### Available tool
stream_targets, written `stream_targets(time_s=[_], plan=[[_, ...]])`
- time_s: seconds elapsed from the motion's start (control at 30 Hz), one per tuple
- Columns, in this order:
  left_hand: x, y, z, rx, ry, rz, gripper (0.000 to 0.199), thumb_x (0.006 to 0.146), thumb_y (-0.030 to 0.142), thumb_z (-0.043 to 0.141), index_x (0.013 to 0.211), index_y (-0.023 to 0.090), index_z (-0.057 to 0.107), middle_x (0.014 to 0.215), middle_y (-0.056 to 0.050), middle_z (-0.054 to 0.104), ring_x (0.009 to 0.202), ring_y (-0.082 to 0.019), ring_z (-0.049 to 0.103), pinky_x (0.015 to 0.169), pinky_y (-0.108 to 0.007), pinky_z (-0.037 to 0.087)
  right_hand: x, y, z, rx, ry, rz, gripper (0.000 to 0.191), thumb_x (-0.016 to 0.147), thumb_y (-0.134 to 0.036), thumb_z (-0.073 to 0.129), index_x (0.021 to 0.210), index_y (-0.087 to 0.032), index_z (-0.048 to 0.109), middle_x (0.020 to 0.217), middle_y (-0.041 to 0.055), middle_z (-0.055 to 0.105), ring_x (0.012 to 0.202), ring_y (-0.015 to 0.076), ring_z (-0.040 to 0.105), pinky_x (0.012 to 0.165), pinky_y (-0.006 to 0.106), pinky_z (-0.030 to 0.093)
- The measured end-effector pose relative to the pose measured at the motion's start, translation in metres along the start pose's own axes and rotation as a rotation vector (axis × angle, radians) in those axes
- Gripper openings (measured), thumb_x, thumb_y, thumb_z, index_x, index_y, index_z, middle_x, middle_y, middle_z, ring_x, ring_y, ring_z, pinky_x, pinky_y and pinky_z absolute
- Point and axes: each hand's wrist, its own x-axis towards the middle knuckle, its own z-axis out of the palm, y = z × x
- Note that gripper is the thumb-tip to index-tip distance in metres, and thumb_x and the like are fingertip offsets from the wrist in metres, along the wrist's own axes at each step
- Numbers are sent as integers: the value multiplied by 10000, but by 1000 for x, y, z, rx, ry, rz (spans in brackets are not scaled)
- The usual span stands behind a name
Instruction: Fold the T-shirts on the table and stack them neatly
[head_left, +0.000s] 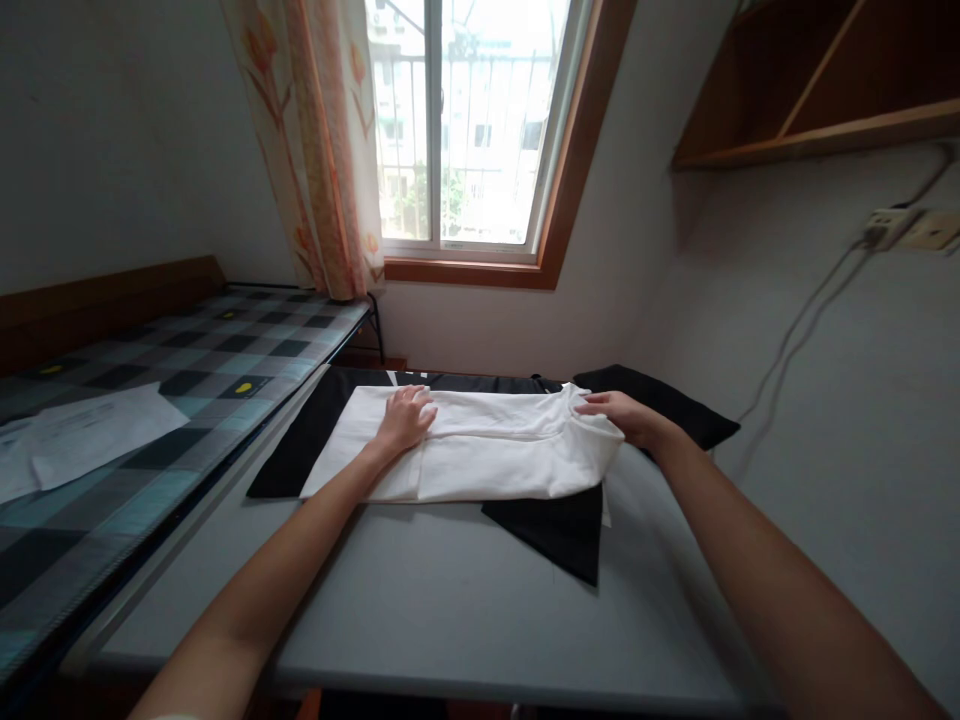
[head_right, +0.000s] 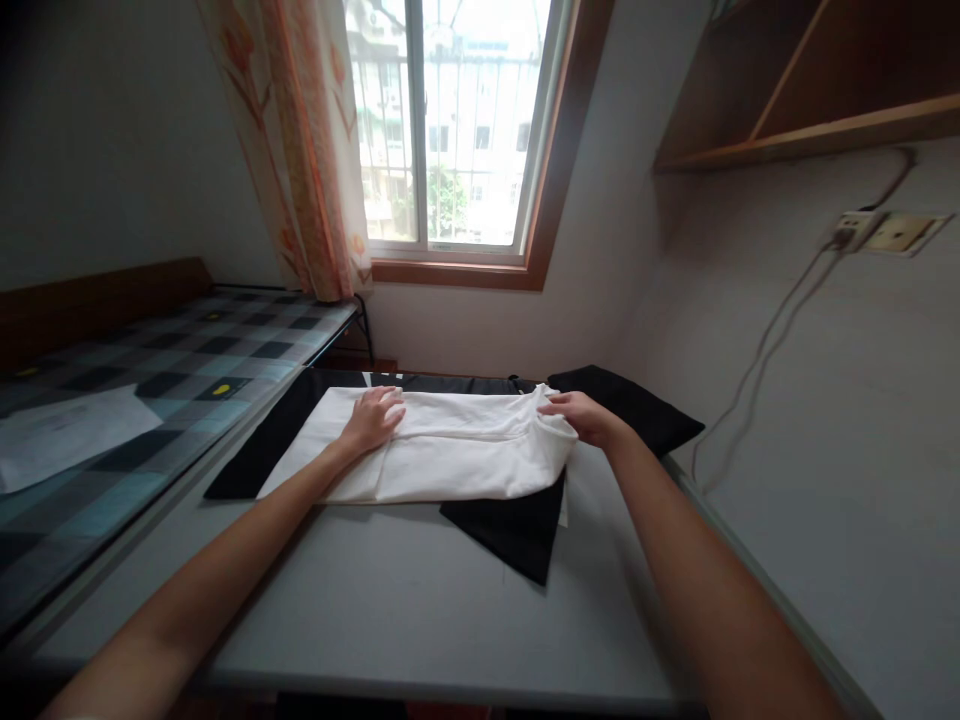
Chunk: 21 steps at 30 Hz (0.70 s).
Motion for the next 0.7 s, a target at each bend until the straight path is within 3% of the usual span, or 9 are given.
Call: stream_targets(time_s=[0.07,0.17,0.23,0.27,0.3,0.4,0.47,0.6,0.7], plan=[[2,17,-4,-299,-75,-65,472,944,499,400,1183,181,653,1284,-137,604,1220,-297,531,1053,-458,397,3,-19,33,124,-3,-99,198,679,-209,775,834,-119,693,743,74,701,622,153,642,550,234,520],[2,44,-9,-904,-419,-216,719,925,676,245,1422,189,424,1157,-152,661,983,-278,669,839,-425,538,6,-37,94,174,-180,-202,323,726,-251,768,1014,-133,683,744,42,696,600,131,632,554,234,532],[-1,56,-11,-1196,-579,-264,832,875,760,236,1493,206,291,1227,-168,631,1009,-294,668,809,-417,551,11,-42,126,85,-368,-218,384,784,-295,729,1130,-143,660,795,60,712,665,158,666,600,274,561],[-3,59,-11,-1264,-601,-279,869,851,777,304,1507,209,257,1302,-180,587,1081,-305,642,841,-410,542,16,-42,136,19,-378,-254,355,816,-290,696,1136,-141,662,828,73,718,703,167,677,626,286,566],[-5,61,-11,-1274,-589,-302,916,820,770,417,1520,212,223,1389,-190,519,1171,-318,592,890,-402,523,22,-43,143,-59,-326,-306,308,845,-267,658,1121,-133,672,867,88,722,745,174,683,660,294,568],[-11,58,-8,-1109,-494,-376,1237,630,590,795,1555,254,44,1578,-189,237,1379,-354,372,1031,-408,424,48,-40,142,-350,39,-472,238,884,-157,553,1066,-115,700,990,120,720,873,185,678,811,309,538],[-12,55,-4,-1019,-448,-353,1433,515,457,900,1550,259,-71,1599,-198,154,1413,-365,303,1087,-435,357,66,-36,136,-560,189,-522,281,894,-133,516,1111,-130,694,1105,123,702,995,201,651,930,328,483],[-11,51,1,-977,-408,-202,1507,452,352,927,1547,230,-101,1573,-207,227,1415,-350,299,1154,-451,248,92,-22,138,-897,206,-470,374,959,-261,448,1297,-212,599,1361,103,569,1224,265,516,1021,406,397],[-10,50,0,-897,-437,-127,1443,452,318,920,1560,239,-1,1572,-191,241,1415,-358,292,1156,-460,249,101,-12,149,-993,205,-395,375,968,-344,427,1274,-225,606,1366,124,542,1244,323,470,1008,483,371]])
